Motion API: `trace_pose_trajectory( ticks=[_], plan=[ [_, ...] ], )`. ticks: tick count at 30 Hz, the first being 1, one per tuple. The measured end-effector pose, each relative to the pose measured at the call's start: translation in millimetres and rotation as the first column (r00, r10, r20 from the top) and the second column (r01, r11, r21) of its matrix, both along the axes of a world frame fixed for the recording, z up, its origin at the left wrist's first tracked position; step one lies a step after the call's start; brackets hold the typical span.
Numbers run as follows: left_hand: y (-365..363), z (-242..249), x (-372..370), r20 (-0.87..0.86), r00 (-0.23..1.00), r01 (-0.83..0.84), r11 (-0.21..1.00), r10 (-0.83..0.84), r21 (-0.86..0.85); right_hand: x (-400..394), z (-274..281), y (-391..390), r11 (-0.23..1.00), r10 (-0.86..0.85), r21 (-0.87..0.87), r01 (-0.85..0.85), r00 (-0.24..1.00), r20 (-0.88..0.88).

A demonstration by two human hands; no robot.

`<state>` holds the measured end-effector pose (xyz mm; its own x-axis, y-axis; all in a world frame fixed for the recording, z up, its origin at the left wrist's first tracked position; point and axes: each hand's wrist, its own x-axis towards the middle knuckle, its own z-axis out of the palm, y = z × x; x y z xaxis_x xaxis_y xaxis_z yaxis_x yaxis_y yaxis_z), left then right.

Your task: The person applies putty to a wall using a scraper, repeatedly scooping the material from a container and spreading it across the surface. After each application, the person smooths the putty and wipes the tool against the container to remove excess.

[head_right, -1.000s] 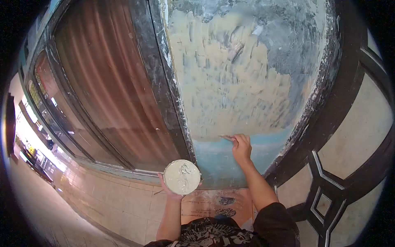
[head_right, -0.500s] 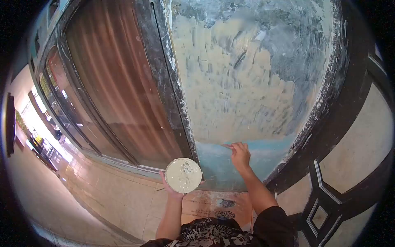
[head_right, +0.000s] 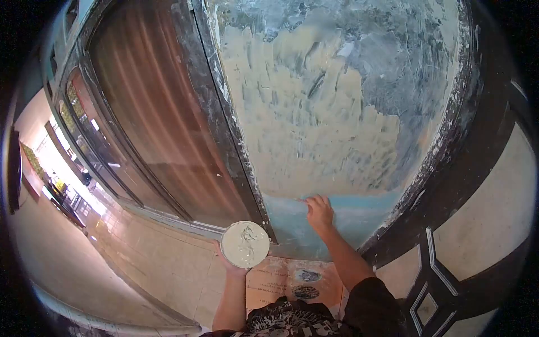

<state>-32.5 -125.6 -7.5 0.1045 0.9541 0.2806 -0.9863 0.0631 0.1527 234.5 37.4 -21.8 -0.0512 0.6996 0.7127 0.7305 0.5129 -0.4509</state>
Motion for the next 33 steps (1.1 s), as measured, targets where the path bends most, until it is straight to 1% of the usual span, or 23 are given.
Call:
trace_pose_trajectory(
  ticks=[1, 2, 4, 5, 7, 8, 10, 11, 14, 16, 17, 19, 20, 22, 23, 25, 26, 27, 28, 29, 31, 32, 33],
  plan=[
    [-1.9, -4.1, 1.1, -0.094, 0.989, -0.128, 0.985, 0.117, -0.12, 1.6, 2.8, 5.2, 0.999, -0.001, 0.048, 0.001, 1.0, -0.005],
    [-2.6, -5.6, 3.6, -0.094, 0.988, -0.135, 0.983, 0.124, -0.124, 3.9, 4.6, 8.9, 0.999, 0.007, 0.044, -0.007, 1.0, -0.005],
    [-6.2, 0.7, 11.1, 0.083, 0.996, -0.021, 0.999, 0.023, -0.03, 4.1, 23.2, 2.9, 0.998, -0.054, 0.024, 0.057, 0.993, -0.104],
    [-7.4, -2.3, 12.1, 0.081, 0.996, -0.026, 0.999, 0.029, -0.034, 6.9, 18.4, 1.2, 0.998, -0.049, 0.02, 0.051, 0.993, -0.105],
    [-6.8, -13.5, 10.9, -0.128, 0.978, -0.189, 0.957, 0.163, -0.221, 14.4, 3.5, -4.1, 0.996, 0.05, 0.073, -0.044, 0.995, -0.089],
    [-5.4, -20.9, 10.4, -0.129, 0.977, -0.193, 0.956, 0.168, -0.22, 15.6, -3.6, -5.0, 0.996, 0.055, 0.074, -0.049, 0.994, -0.09],
    [-5.9, -31.5, 11.1, -0.2, 0.949, -0.303, 0.886, 0.245, -0.351, 17.2, -14.5, -9.4, 0.996, 0.061, -0.07, -0.061, 0.998, 0.002],
    [-4.6, -36.1, 10.8, -0.202, 0.947, -0.306, 0.885, 0.248, -0.35, 19.3, -16.7, -4.9, 0.996, 0.064, -0.069, -0.063, 0.998, -0.001],
    [-0.7, -33.7, 13.1, -0.216, 0.945, -0.309, 0.886, 0.245, -0.345, 21.2, -4.1, 7.5, 1.0, 0.023, 0.021, -0.022, 0.999, -0.038],
    [1.5, -31.5, 16.7, 0.098, 0.98, -0.132, 0.936, 0.173, -0.327, 23.6, 3.2, 7.8, 0.993, 0.015, 0.114, 0.001, 0.989, -0.145],
    [4.3, -32.4, 19.0, 0.098, 0.981, -0.128, 0.936, 0.168, -0.329, 24.8, 4.0, 3.3, 0.994, 0.011, 0.113, 0.006, 0.989, -0.145],
    [10.5, -37.3, 23.1, -0.196, 0.961, -0.249, 0.918, 0.195, -0.309, 26.0, 0.7, -7.5, 0.997, 0.057, 0.067, -0.049, 0.991, -0.119],
    [11.4, -40.5, 23.6, -0.195, 0.962, -0.247, 0.918, 0.194, -0.309, 26.2, -8.0, -8.9, 0.997, 0.056, 0.067, -0.048, 0.992, -0.118],
    [14.4, -50.0, 21.6, -0.174, 0.965, -0.249, 0.901, 0.198, -0.356, 24.0, -22.7, -6.1, 0.996, 0.093, 0.009, -0.093, 0.996, -0.018],
    [17.1, -54.2, 20.1, -0.175, 0.965, -0.247, 0.903, 0.196, -0.352, 23.7, -27.3, -0.5, 0.996, 0.09, 0.013, -0.09, 0.996, -0.02],
    [21.6, -55.3, 19.3, -0.317, 0.923, -0.321, 0.891, 0.218, -0.322, 21.8, -19.3, 7.5, 0.999, 0.047, 0.027, -0.046, 0.997, -0.053],
    [22.8, -56.2, 18.4, -0.316, 0.925, -0.316, 0.893, 0.214, -0.32, 21.8, -15.3, 11.7, 0.999, 0.042, 0.029, -0.04, 0.998, -0.052],
    [20.6, -42.7, 21.5, -0.176, 0.979, -0.144, 0.963, 0.104, -0.228, 19.7, -1.1, 10.3, 0.999, 0.02, 0.044, -0.015, 0.994, -0.104],
    [19.6, -30.4, 25.7, -0.045, 0.999, 0.022, 0.994, -0.027, -0.108, 20.8, 12.1, 7.1, 0.998, -0.001, 0.058, 0.01, 0.988, -0.154],
    [21.3, -21.1, 30.3, -0.04, 0.999, 0.026, 0.994, -0.031, -0.106, 24.7, 24.8, 2.3, 0.998, -0.005, 0.061, 0.014, 0.989, -0.149],
    [27.7, -5.6, 38.6, -0.104, 0.994, 0.023, 0.988, -0.039, -0.155, 30.8, 50.6, -10.6, 0.975, 0.213, 0.082, -0.205, 0.969, -0.121],
    [31.9, -1.0, 41.3, -0.103, 0.994, 0.025, 0.988, -0.041, -0.152, 33.0, 60.8, -17.3, 0.976, 0.211, 0.084, -0.202, 0.97, -0.119],
    [36.3, 3.1, 43.7, -0.134, 0.99, 0.014, 0.985, -0.037, -0.171, 35.0, 70.5, -23.7, 0.946, 0.316, 0.1, -0.309, 0.946, -0.067]
  ],
)
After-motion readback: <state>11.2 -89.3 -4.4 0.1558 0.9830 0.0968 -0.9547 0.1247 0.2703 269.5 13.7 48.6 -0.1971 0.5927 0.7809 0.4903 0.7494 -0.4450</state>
